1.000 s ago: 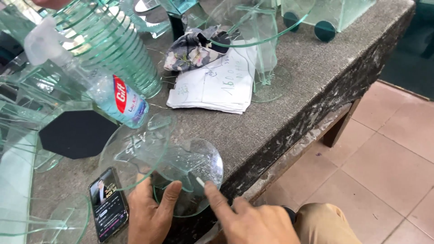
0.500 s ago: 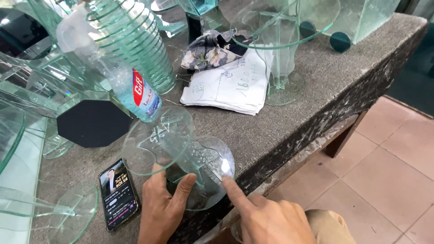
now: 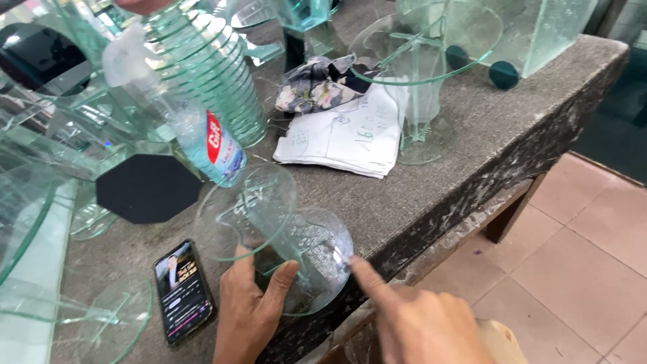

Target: Scraping excess glue from the joints of glass cake stands using a small blade.

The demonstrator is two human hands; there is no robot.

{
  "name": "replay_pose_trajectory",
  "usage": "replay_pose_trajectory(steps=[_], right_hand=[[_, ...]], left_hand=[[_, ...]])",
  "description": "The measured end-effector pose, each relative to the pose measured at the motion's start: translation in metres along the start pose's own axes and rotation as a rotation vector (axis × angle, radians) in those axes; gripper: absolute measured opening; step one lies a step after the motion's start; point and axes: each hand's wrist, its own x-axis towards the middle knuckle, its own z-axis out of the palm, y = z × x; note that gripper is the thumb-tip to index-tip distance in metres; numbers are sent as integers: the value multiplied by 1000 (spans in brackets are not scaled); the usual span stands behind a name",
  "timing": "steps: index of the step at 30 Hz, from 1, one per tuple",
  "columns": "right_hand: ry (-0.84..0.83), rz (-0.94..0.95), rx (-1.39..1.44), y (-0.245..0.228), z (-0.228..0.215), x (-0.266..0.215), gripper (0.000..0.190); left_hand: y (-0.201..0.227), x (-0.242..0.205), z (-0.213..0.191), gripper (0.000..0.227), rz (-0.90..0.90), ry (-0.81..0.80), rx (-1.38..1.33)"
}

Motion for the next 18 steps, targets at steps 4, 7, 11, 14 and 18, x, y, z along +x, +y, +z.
replay_pose_trajectory(steps=[4,7,11,14,18], right_hand=[[258,-213,-22,16,36,11,99],[265,-260,-25,8,50,25,94],[384,-270,-1,20,25,12,100],[339,-2,-104,39,15,13,94],[437,-178,71,30,21,7,78]], left_hand=[[5,0,-1,75,-93,-39,43],[7,0,-1,69,-69,-31,24],[-3,-1,0,70,-37,-20,-39],[-11,1,3,75,6,-48,-29],[-6,1,5,69,0,-36,-5]])
